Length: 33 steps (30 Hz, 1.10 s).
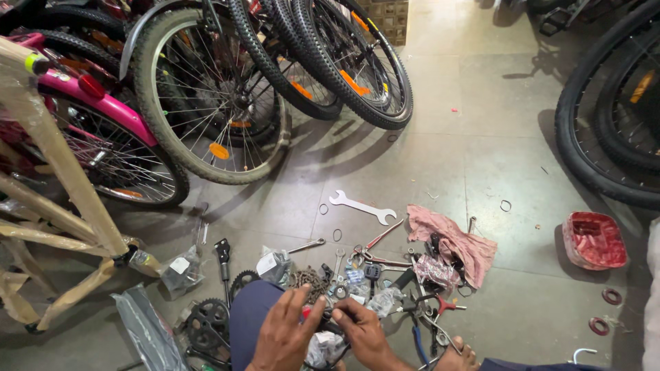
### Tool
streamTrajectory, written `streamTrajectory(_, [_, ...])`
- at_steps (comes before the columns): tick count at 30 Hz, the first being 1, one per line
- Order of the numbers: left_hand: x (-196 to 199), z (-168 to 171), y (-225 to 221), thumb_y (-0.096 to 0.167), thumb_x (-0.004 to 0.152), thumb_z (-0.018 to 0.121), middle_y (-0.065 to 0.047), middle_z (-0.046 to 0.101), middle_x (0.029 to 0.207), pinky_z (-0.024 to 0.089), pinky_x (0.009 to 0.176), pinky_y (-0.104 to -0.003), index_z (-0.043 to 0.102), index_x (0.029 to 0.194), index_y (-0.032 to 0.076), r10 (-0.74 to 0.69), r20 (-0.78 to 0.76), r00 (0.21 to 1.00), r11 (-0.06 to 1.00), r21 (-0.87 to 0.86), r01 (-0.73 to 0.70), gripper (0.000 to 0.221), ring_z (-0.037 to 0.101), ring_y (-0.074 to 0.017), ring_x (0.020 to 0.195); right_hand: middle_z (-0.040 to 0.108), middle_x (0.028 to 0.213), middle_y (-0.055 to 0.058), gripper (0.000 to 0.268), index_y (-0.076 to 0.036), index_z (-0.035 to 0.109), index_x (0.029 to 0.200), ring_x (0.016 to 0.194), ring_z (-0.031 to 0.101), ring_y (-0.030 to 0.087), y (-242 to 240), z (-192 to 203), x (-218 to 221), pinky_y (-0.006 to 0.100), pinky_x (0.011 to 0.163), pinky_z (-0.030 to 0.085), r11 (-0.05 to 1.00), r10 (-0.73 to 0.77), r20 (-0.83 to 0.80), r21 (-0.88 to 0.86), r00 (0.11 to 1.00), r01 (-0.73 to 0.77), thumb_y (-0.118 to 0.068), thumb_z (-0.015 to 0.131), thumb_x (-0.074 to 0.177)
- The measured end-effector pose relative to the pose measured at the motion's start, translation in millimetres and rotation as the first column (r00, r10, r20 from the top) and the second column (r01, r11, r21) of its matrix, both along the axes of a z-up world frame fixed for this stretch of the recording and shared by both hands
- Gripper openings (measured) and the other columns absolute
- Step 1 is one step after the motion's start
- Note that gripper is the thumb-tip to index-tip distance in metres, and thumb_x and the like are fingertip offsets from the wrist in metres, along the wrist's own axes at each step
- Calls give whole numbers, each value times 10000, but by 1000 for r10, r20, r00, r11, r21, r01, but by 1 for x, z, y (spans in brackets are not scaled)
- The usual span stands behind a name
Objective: The person manipulates a bicycle brake lever and cable, using pliers to pull the wire through and a wrench to tighten components while sitting on the floor.
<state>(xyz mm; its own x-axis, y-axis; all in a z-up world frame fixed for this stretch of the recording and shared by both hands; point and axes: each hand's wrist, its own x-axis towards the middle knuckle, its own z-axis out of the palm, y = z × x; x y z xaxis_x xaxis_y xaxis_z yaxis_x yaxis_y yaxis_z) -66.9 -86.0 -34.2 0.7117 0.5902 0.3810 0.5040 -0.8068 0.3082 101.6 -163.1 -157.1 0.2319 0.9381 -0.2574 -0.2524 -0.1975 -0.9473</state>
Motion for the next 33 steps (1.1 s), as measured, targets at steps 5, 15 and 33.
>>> streamTrajectory(5, [-8, -12, 8, 163, 816, 601, -232, 646, 1255, 439, 1043, -485, 584, 1286, -54, -170, -268, 948, 918, 308, 251, 518, 574, -398, 1254, 558, 669, -43, 158, -28, 710, 974, 593, 439, 60, -1, 4, 1, 258, 511, 352, 1000, 25, -27, 18, 999, -25, -184, 701, 948])
streamTrajectory(15, [-7, -10, 5, 159, 802, 591, -232, 662, 1200, 480, 995, -480, 607, 1232, -69, -198, -270, 942, 913, 298, 277, 487, 636, -386, 1146, 605, 728, -26, 186, -1, 697, 949, 677, 501, 51, 1, 18, 6, 250, 580, 436, 987, 103, 68, 114, 992, -110, -185, 689, 971])
streamTrajectory(33, [-18, -10, 16, 210, 960, 638, -134, 774, 977, 566, 740, -375, 682, 1289, 151, 281, -118, 952, 615, -740, -273, 337, 741, -244, 779, 640, 1348, 97, 566, -127, 500, 1455, 1203, 619, 224, 3, -34, 26, 365, 962, 551, 954, 301, 349, -106, 887, -282, -184, 677, 920])
